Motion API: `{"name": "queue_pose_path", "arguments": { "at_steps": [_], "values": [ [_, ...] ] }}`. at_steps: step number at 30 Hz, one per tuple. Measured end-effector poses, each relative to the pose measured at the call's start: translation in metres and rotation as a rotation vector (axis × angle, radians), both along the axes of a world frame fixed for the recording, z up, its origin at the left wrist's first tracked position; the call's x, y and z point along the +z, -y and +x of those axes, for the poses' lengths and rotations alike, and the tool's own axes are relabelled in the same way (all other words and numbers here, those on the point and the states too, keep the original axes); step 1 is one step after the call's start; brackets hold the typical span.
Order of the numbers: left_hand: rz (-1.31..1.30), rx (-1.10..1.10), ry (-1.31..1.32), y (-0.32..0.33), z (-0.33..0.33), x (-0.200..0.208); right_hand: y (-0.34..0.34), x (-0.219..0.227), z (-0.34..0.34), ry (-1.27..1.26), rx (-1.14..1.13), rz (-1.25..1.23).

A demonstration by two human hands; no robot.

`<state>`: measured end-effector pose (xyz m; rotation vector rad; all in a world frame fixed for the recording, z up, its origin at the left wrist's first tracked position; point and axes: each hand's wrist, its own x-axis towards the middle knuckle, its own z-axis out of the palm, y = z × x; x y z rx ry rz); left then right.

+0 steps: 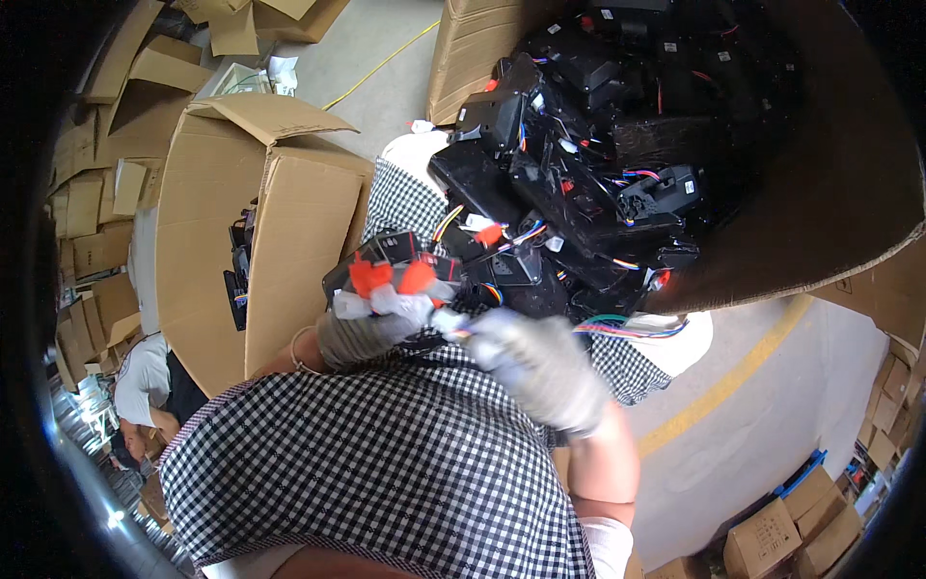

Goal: The person tests digital display units by taking them from a large cardboard box, connecting wire harnesses by hand to power on the screens, and placing the units into an adjacent cardboard box.

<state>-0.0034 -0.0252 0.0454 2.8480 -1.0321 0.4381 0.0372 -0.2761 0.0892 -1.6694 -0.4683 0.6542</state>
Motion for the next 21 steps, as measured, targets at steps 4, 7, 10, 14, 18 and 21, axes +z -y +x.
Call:
{"name": "queue_pose_path", "arguments": {
  "at_steps": [4, 7, 10, 14, 18, 21],
  "values": [
    [0.437, 0.100, 0.264, -0.027, -0.005, 0.004, 0.016, 0.003, 0.062, -0.050, -0.581, -0.117],
    [0.255, 0.121, 0.152, -0.018, -0.009, 0.018, -0.003, -0.059, 0.113, 0.511, -0.529, -0.434],
    [-0.319, -0.016, -0.373, -0.015, -0.023, -0.011, -0.021, -0.113, 0.144, 0.241, -0.181, -0.730],
    [-0.629, 0.131, -0.595, -0.021, -0.013, -0.012, -0.012, -0.110, 0.124, 0.205, -0.471, -0.381],
    [-1.011, 0.219, -0.898, -0.002, 0.013, 0.015, 0.022, -0.069, 0.069, 0.136, -0.493, -0.127],
    [-1.577, 0.257, -1.318, 0.029, 0.041, 0.024, 0.033, -0.039, 0.024, 0.106, -0.564, 0.010]
  ]
}}
